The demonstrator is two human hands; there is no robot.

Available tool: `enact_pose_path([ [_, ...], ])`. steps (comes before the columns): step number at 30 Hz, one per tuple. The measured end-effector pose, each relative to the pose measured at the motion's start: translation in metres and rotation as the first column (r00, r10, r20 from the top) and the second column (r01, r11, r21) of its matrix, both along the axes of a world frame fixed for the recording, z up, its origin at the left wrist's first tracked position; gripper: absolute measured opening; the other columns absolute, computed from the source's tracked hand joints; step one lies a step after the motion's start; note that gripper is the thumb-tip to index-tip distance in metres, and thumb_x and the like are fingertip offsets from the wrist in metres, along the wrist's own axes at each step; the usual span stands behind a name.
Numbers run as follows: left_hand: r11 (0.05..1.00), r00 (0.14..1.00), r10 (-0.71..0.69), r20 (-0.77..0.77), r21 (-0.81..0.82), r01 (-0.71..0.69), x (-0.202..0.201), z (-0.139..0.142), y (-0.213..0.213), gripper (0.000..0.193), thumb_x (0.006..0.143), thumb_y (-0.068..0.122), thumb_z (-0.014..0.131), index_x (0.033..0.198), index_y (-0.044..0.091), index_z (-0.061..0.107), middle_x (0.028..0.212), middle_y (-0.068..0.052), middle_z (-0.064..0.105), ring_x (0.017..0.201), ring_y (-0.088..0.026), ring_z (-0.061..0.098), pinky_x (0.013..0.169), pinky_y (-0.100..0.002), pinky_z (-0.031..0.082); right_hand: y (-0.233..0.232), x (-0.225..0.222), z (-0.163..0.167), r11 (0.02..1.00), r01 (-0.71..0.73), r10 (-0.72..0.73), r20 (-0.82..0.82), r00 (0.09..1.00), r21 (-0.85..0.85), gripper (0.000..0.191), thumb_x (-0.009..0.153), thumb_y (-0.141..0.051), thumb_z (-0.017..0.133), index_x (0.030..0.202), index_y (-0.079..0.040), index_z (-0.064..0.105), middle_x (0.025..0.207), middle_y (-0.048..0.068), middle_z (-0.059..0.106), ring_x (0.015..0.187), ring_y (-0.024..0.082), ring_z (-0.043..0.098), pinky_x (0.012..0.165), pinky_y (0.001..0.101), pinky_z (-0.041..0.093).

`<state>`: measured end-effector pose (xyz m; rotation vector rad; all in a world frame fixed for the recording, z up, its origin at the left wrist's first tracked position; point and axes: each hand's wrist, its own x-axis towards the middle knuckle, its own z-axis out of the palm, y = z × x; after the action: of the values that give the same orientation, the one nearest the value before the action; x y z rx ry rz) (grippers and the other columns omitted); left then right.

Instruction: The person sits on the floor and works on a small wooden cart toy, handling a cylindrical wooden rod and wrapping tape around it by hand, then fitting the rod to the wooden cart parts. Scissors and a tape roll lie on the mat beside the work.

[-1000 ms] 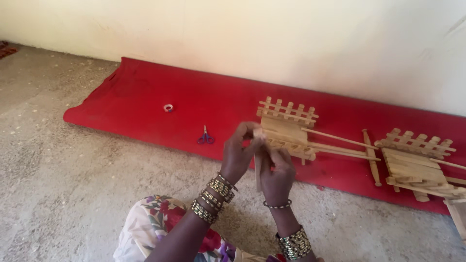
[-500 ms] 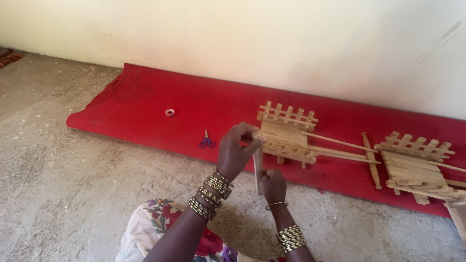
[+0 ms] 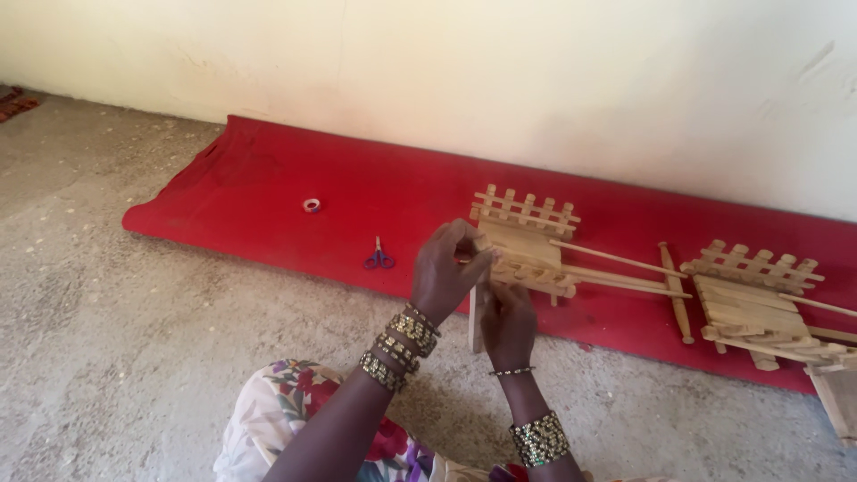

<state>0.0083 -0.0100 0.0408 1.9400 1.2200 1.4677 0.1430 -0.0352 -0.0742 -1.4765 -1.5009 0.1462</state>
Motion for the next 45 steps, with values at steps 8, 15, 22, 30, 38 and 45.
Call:
enact_pose_path([
  [8, 0.999, 0.999, -0.039, 0.014, 0.033, 0.038, -0.004, -0.010, 0.008, 0.030, 0.086, 0.023, 0.082, 0.098, 0.003, 0.063, 0.094, -0.009, 0.069, 0.082, -0.018, 0.074, 0.074, -0.031, 0.066, 0.007, 0.007, -0.016, 0.991, -0.135, 0.129, -0.213, 0.969, -0.014, 0.020, 0.089, -0.006, 0.071, 0.108, -0.003, 0.076, 0.104, 0.014, 0.068, 0.089, 0.022, 0.073, 0.074, 0.0341, 0.058],
  [15, 0.997, 0.996, -0.073, 0.051, 0.044, 0.071, 0.002, -0.014, 0.006, 0.030, 0.085, 0.020, 0.083, 0.100, 0.003, 0.062, 0.096, -0.010, 0.068, 0.084, -0.019, 0.074, 0.075, -0.032, 0.066, -0.007, 0.007, 0.025, 0.989, -0.113, 0.125, -0.145, 0.981, 0.093, 0.029, 0.089, -0.005, 0.069, 0.117, -0.004, 0.072, 0.095, 0.012, 0.066, 0.080, 0.023, 0.068, 0.071, 0.0348, 0.056],
  [22, 1.000, 1.000, -0.013, 0.027, 0.020, 0.012, -0.005, -0.010, 0.014, 0.030, 0.085, 0.023, 0.085, 0.095, 0.005, 0.063, 0.087, -0.008, 0.069, 0.076, -0.017, 0.073, 0.070, -0.031, 0.064, 0.016, 0.023, -0.063, 0.966, -0.110, 0.138, 0.108, 0.984, -0.234, 0.015, 0.081, -0.017, 0.077, 0.089, -0.005, 0.076, 0.082, 0.017, 0.068, 0.081, 0.035, 0.068, 0.075, 0.0460, 0.055],
  [30, 0.993, 0.992, 0.115, -0.047, 0.002, -0.115, 0.005, -0.007, 0.003, 0.038, 0.080, 0.024, 0.084, 0.109, 0.007, 0.064, 0.092, -0.008, 0.067, 0.075, -0.019, 0.073, 0.064, -0.033, 0.061, 0.008, 0.011, -0.016, 0.995, -0.086, 0.090, -0.087, 0.992, 0.049, 0.016, 0.087, -0.007, 0.071, 0.102, -0.005, 0.078, 0.084, 0.014, 0.065, 0.075, 0.027, 0.067, 0.068, 0.0385, 0.054],
  [38, 0.980, 0.979, -0.195, -0.053, -0.055, 0.192, -0.003, -0.011, 0.006, 0.031, 0.092, 0.019, 0.074, 0.120, 0.009, 0.066, 0.100, -0.011, 0.065, 0.085, -0.020, 0.075, 0.073, -0.032, 0.064, -0.012, 0.002, 0.045, 0.999, -0.006, 0.013, -0.205, 0.979, 0.035, 0.019, 0.092, -0.006, 0.070, 0.109, -0.005, 0.078, 0.084, 0.006, 0.065, 0.069, 0.014, 0.064, 0.063, 0.0292, 0.052],
  [45, 0.975, 0.974, -0.219, -0.052, 0.032, 0.221, -0.006, -0.013, 0.011, 0.028, 0.092, 0.018, 0.078, 0.112, 0.004, 0.066, 0.102, -0.012, 0.067, 0.092, -0.024, 0.072, 0.080, -0.036, 0.061, -0.023, 0.001, 0.069, 0.988, -0.039, 0.092, -0.360, 0.929, 0.151, 0.017, 0.096, -0.003, 0.069, 0.111, -0.002, 0.075, 0.092, 0.007, 0.065, 0.079, 0.016, 0.063, 0.067, 0.0289, 0.051],
])
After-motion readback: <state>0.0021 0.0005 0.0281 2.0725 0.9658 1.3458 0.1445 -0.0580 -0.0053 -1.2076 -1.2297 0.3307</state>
